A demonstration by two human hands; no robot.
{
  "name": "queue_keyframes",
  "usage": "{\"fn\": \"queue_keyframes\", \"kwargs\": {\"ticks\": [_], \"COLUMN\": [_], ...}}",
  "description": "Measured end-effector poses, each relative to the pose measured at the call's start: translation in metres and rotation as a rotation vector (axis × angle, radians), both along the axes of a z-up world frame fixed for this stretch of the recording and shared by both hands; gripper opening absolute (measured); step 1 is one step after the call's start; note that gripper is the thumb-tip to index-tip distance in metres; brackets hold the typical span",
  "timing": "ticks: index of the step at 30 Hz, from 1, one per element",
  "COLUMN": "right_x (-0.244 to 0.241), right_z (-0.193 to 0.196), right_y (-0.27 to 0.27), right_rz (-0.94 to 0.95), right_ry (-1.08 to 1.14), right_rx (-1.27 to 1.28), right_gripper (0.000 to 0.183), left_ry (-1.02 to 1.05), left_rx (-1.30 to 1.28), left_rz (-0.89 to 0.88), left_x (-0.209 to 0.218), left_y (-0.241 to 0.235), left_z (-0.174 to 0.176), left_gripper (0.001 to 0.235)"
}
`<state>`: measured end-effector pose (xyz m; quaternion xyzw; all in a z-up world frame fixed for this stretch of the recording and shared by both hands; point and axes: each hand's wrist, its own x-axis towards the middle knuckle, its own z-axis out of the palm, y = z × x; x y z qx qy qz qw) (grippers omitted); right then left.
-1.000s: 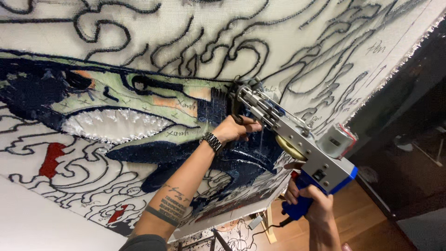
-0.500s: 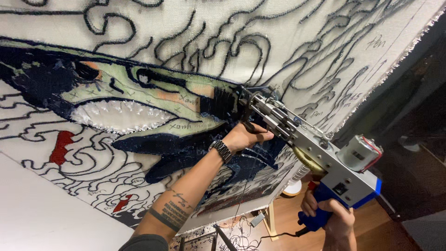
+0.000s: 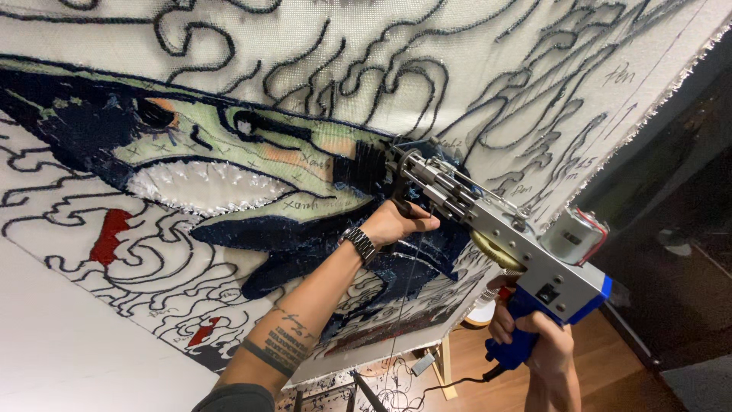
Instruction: The person uses a tufting gun to inject yarn into a stretched canvas, following a drawn design of a shark and waves, and then reloads the gun with a new strand of blue yarn.
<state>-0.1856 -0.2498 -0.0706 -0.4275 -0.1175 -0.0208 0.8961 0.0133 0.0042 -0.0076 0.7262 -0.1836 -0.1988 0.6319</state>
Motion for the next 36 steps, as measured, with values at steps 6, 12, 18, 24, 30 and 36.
{"fn": "queue_keyframes", "kwargs": {"ticks": [6, 12, 18, 24, 30, 36], "right_x": [0.012, 0.028, 0.018, 0.022, 0.032, 0.036], "right_z": [0.034, 0.044, 0.069, 0.048, 0.029, -0.006], "right_y": [0.022, 0.049, 0.095, 0.123, 0.116, 0.102], "right_rz": [-0.014, -0.063, -0.218, -0.208, -0.256, -0.384], "right_ry": [0.03, 0.069, 0.151, 0.227, 0.045, -0.141], "right_rx": [-0.079, -0.065, -0.105, 0.072, -0.11, -0.501], "right_gripper": [0.046, 0.049, 0.053, 0.05, 0.042, 0.029], "left_ry": [0.053, 0.035, 0.009, -0.019, -0.045, -0.024], "left_rx": [0.054, 0.01, 0.047, 0.272, 0.291, 0.165], "left_rz": [0.044, 0.129, 0.185, 0.206, 0.164, 0.098], "left_x": [0.007, 0.018, 0.03, 0.024, 0.021, 0.032], "left_y": [0.007, 0.016, 0.026, 0.048, 0.053, 0.052], "left_z": [0.014, 0.016, 0.018, 0.039, 0.051, 0.04], "left_gripper": [0.031, 0.027, 0.034, 0.047, 0.045, 0.024]}}
